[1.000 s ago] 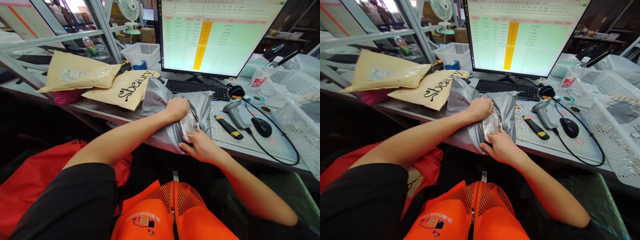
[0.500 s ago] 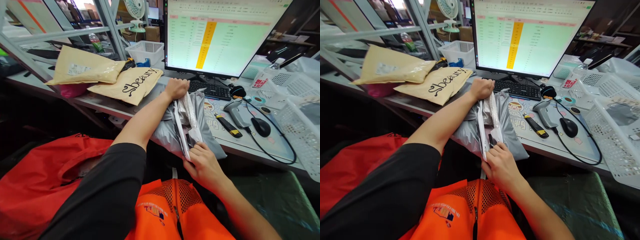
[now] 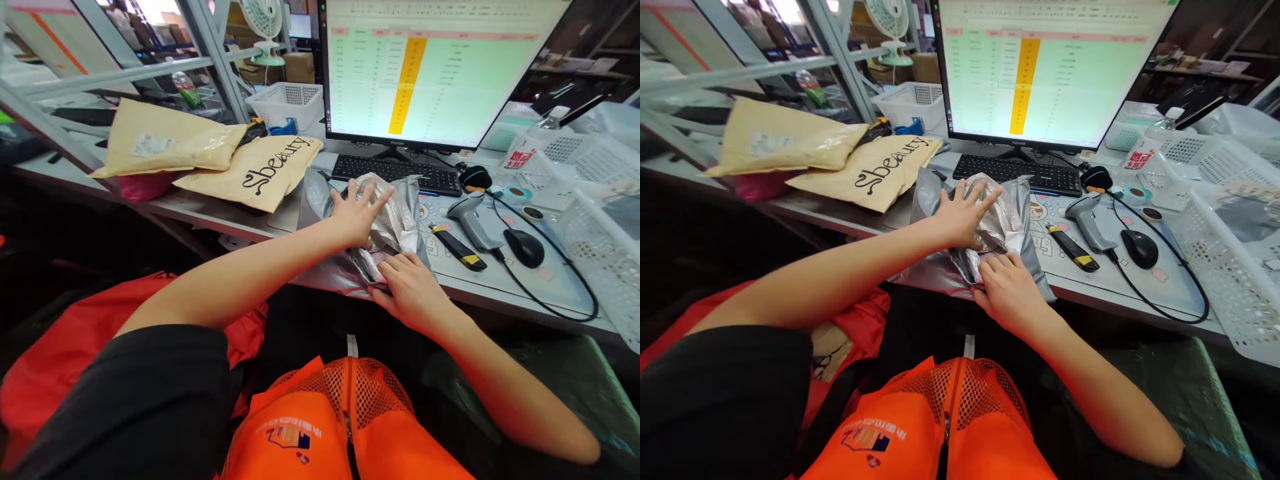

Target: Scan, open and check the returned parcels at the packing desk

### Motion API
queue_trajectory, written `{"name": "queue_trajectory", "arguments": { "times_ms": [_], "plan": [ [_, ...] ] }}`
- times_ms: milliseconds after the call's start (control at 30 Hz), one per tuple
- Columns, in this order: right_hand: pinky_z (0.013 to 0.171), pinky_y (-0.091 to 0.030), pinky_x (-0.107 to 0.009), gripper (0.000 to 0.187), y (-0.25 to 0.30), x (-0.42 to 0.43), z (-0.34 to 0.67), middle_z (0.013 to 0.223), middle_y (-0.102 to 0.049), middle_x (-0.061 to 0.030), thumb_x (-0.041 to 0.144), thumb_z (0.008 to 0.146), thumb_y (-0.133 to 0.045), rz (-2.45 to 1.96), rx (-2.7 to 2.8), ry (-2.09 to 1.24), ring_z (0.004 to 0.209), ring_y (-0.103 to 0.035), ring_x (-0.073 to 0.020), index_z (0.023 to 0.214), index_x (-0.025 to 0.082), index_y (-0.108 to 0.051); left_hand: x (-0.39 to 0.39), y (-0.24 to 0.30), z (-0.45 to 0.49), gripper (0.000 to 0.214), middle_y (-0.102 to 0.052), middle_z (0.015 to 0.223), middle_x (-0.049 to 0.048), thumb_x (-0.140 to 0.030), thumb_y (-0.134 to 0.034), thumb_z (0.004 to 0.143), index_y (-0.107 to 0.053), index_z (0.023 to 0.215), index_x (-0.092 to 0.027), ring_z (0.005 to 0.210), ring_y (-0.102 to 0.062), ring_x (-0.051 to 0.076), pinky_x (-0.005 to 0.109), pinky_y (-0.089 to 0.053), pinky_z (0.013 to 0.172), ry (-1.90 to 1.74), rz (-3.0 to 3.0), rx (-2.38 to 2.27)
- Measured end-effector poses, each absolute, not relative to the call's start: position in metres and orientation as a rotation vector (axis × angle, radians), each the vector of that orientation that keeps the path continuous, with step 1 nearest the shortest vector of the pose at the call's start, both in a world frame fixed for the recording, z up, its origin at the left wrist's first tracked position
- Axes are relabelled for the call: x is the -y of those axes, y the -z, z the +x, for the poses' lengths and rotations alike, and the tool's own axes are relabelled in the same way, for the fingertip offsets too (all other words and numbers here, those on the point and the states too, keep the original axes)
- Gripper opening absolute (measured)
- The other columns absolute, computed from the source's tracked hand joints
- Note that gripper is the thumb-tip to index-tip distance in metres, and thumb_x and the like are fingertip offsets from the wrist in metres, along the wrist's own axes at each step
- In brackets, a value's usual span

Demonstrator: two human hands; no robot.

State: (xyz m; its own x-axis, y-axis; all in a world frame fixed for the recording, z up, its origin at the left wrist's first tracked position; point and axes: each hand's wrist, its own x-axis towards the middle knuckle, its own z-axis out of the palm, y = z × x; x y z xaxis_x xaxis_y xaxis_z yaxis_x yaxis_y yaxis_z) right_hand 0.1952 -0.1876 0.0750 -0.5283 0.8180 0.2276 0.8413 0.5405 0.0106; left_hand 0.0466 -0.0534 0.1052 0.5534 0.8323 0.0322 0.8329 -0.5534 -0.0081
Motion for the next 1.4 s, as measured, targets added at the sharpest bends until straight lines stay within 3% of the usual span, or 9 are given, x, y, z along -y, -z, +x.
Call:
{"name": "queue_trajectory", "arguments": {
  "times_ms": [133,267,367,500,633,767,933,1133,1400],
  "plan": [
    [0.088,-0.048,-0.041,0.029,-0.106,0.171,0.154,0.109,-0.074,-0.0211,0.029,0.097,-0.063,-1.869,2.618,0.071,0.103,-0.071,-0.0333,0.115,0.008,-0.069,0.032,-0.087,0.059,0.129,-0.014,0.176,0.0182,-0.044,-0.089,0.071,-0.007,0.17,-0.034,0.151,-0.029,0.053,0.068,-0.042,0.111,-0.082,-2.649,1.867],
    [0.085,-0.052,-0.04,0.039,-0.112,0.142,0.11,0.115,-0.075,-0.0229,0.046,0.1,-0.058,-1.977,2.46,-0.094,0.109,-0.072,-0.035,0.113,0.012,-0.073,0.008,-0.092,0.067,0.072,-0.061,0.144,0.0217,-0.025,-0.075,0.084,-0.052,0.151,-0.015,0.131,-0.06,0.038,0.049,-0.051,0.109,0.057,-2.607,1.911],
    [0.09,-0.053,-0.042,0.055,-0.095,0.13,0.093,0.126,-0.071,-0.0251,0.057,0.102,-0.052,-2.021,2.315,-0.178,0.116,-0.07,-0.0367,0.127,0.009,-0.065,-0.003,-0.103,0.062,0.041,-0.07,0.129,0.0216,-0.016,-0.062,0.091,-0.065,0.132,-0.01,0.123,-0.066,0.035,0.044,-0.054,0.104,0.246,-2.472,1.93],
    [0.093,-0.052,-0.047,0.07,-0.078,0.136,0.092,0.118,-0.072,-0.0272,0.069,0.102,-0.041,-2.023,2.213,-0.201,0.113,-0.071,-0.0389,0.132,0.008,-0.055,-0.006,-0.108,0.04,0.046,-0.067,0.133,0.0216,-0.006,-0.042,0.097,-0.056,0.14,-0.01,0.13,-0.059,0.033,0.046,-0.05,0.106,0.606,-2.262,1.749],
    [0.093,-0.05,-0.046,0.075,-0.074,0.139,0.107,0.121,-0.071,-0.028,0.071,0.101,-0.043,-2.03,2.13,-0.189,0.114,-0.069,-0.0387,0.138,0.006,-0.049,-0.009,-0.101,0.026,0.048,-0.063,0.136,0.022,-0.01,-0.044,0.095,-0.054,0.142,-0.013,0.132,-0.055,0.035,0.049,-0.048,0.104,0.794,-2.216,1.71],
    [0.097,-0.047,-0.042,0.064,-0.07,0.135,0.123,0.125,-0.07,-0.0258,0.066,0.102,-0.047,-1.999,2.292,-0.139,0.122,-0.065,-0.0356,0.124,0.008,-0.065,-0.023,-0.096,0.03,0.047,-0.061,0.138,0.0217,-0.017,-0.047,0.095,-0.053,0.141,-0.019,0.128,-0.059,0.037,0.052,-0.049,0.1,0.916,-2.218,1.912],
    [0.092,-0.049,-0.04,0.058,-0.069,0.145,0.113,0.112,-0.075,-0.0233,0.06,0.104,-0.046,-1.817,2.474,-0.053,0.11,-0.071,-0.034,0.118,0.008,-0.068,-0.03,-0.092,0.046,0.041,-0.072,0.114,0.0236,-0.016,-0.041,0.096,-0.059,0.133,-0.013,0.106,-0.069,0.035,0.048,-0.05,0.087,1.038,-2.218,2.124],
    [0.073,-0.047,-0.034,0.043,-0.076,0.172,0.095,0.098,-0.077,-0.0191,0.048,0.108,-0.042,-1.872,2.377,0.0,0.09,-0.076,-0.0302,0.11,0.013,-0.068,-0.034,-0.099,0.03,0.046,-0.068,0.124,0.0219,-0.019,-0.033,0.1,-0.058,0.138,-0.014,0.107,-0.066,0.032,0.042,-0.047,0.086,0.673,-2.422,1.39],
    [0.063,-0.03,-0.033,0.021,-0.059,0.201,0.107,0.08,-0.074,-0.0081,0.025,0.103,-0.054,-1.57,2.374,0.053,0.073,-0.07,-0.0214,0.087,0.017,-0.065,-0.06,-0.087,-0.007,0.042,-0.066,0.126,0.0193,-0.032,-0.043,0.098,-0.059,0.133,-0.015,0.102,-0.066,0.032,0.041,-0.045,0.081,0.552,-2.438,1.34]
  ]
}}
